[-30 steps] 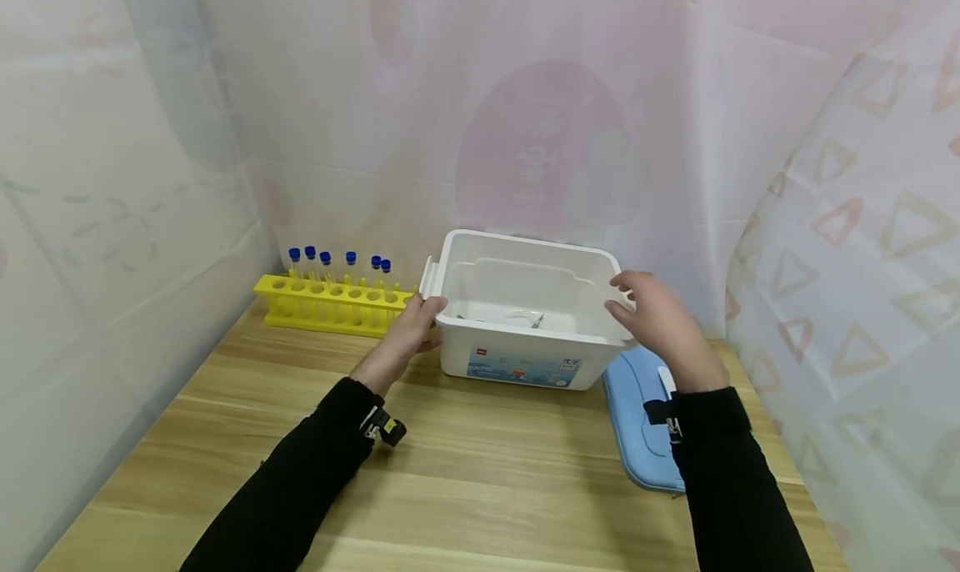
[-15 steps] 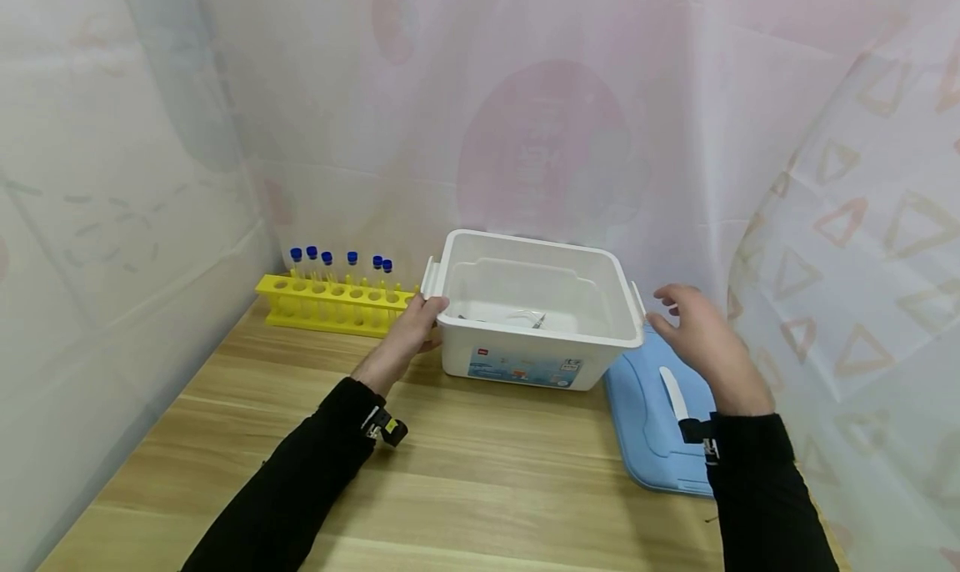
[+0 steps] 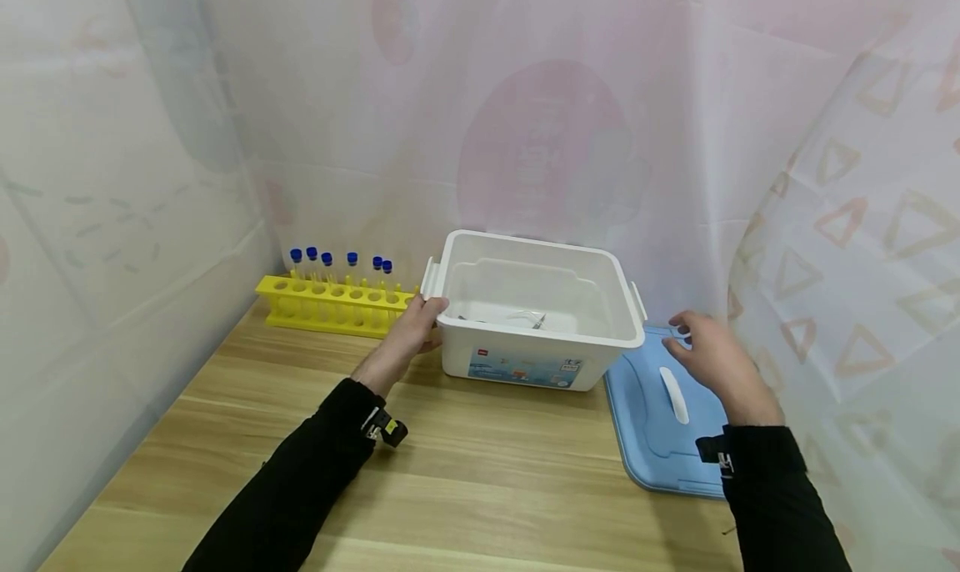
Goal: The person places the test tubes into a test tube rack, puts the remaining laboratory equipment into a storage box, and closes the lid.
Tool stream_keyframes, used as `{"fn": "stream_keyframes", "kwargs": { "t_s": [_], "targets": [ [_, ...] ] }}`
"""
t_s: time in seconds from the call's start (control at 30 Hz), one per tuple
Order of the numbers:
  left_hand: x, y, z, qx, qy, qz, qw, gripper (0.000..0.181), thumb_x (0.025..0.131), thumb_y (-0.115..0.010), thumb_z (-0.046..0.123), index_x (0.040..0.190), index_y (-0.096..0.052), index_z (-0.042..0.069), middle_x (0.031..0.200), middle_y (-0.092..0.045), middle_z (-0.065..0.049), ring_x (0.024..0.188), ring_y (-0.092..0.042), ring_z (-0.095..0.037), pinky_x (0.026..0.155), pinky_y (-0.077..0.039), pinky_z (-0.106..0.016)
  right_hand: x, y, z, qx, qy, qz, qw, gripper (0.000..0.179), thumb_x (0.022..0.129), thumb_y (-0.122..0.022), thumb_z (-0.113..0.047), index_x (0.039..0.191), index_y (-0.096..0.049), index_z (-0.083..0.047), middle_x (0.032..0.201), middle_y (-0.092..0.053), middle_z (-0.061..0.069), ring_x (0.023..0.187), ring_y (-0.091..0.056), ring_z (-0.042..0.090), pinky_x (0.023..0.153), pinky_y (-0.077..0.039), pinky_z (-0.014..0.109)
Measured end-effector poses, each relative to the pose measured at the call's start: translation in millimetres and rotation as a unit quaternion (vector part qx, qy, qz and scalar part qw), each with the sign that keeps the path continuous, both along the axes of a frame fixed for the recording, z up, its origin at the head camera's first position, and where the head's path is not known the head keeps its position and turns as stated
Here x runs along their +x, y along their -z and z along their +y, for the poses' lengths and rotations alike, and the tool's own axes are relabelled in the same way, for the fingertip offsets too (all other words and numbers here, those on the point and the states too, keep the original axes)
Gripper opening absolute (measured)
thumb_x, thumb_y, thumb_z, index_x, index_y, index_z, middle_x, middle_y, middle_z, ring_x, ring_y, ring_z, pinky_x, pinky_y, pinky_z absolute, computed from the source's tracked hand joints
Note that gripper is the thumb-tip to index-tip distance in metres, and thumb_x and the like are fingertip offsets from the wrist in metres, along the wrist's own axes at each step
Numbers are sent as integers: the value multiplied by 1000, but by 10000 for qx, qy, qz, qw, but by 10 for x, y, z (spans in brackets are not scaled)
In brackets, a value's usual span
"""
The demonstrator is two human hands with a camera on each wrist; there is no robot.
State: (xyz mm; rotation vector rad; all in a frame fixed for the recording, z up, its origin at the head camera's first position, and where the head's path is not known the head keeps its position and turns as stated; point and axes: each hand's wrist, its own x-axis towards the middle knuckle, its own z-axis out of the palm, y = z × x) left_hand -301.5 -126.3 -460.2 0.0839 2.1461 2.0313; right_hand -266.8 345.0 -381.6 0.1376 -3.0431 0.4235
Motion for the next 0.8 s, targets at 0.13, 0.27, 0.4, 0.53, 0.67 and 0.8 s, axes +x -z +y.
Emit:
{"fn": "stream_keyframes", "kwargs": {
  "t_s": [0.13, 0.27, 0.4, 0.53, 0.67, 0.8],
  "targets": [
    [6, 3, -2, 15, 2, -5, 10000, 84, 120, -44, 50, 190, -11, 16, 194, -24, -24, 179, -31, -51, 139, -36, -82, -19, 133, 58, 107, 30, -96, 9999, 47, 112, -75, -13, 146, -63, 17, 146, -68, 46, 134, -70, 64, 108, -65, 75],
    [12, 5, -9, 20, -2, -17, 10000, 85, 119, -44, 52, 189, -11, 16, 194, -25, -24, 179, -31, -50, 139, -36, -81, -41, 229, 83, 318, 3, -291, 9991, 45, 109, -81, -13, 141, -67, 14, 141, -72, 44, 128, -74, 61, 104, -68, 71],
    [14, 5, -8, 3, -4, -6, 10000, 86, 119, -44, 52, 189, -11, 16, 194, -25, -24, 179, -32, -51, 139, -36, -82, -94, 313, 90, 446, 6, -646, 9969, 47, 109, -83, -14, 143, -67, 14, 141, -72, 43, 125, -75, 59, 102, -71, 67],
    [15, 0, 0, -10, -2, 9, 10000, 84, 120, -43, 50, 189, -11, 16, 194, -25, -25, 179, -32, -52, 138, -36, -82, -159, 399, 104, 418, 4, -940, 9947, 49, 108, -82, -12, 145, -65, 15, 140, -71, 43, 125, -75, 58, 102, -71, 66],
    [15, -4, -2, 23, -3, 7, 10000, 84, 119, -44, 51, 189, -12, 16, 193, -26, -24, 179, -33, -51, 138, -36, -82, -193, 440, 127, 424, -6, -1089, 9931, 51, 107, -84, -10, 145, -64, 16, 137, -72, 43, 122, -76, 57, 101, -71, 65],
    [23, -14, -1, 65, 14, 27, 10000, 86, 118, -45, 52, 189, -12, 15, 193, -26, -24, 179, -32, -51, 139, -35, -82, -211, 463, 154, 503, 109, -1277, 9905, 52, 106, -84, -11, 145, -64, 17, 135, -73, 42, 121, -76, 55, 102, -70, 64]
  ]
}}
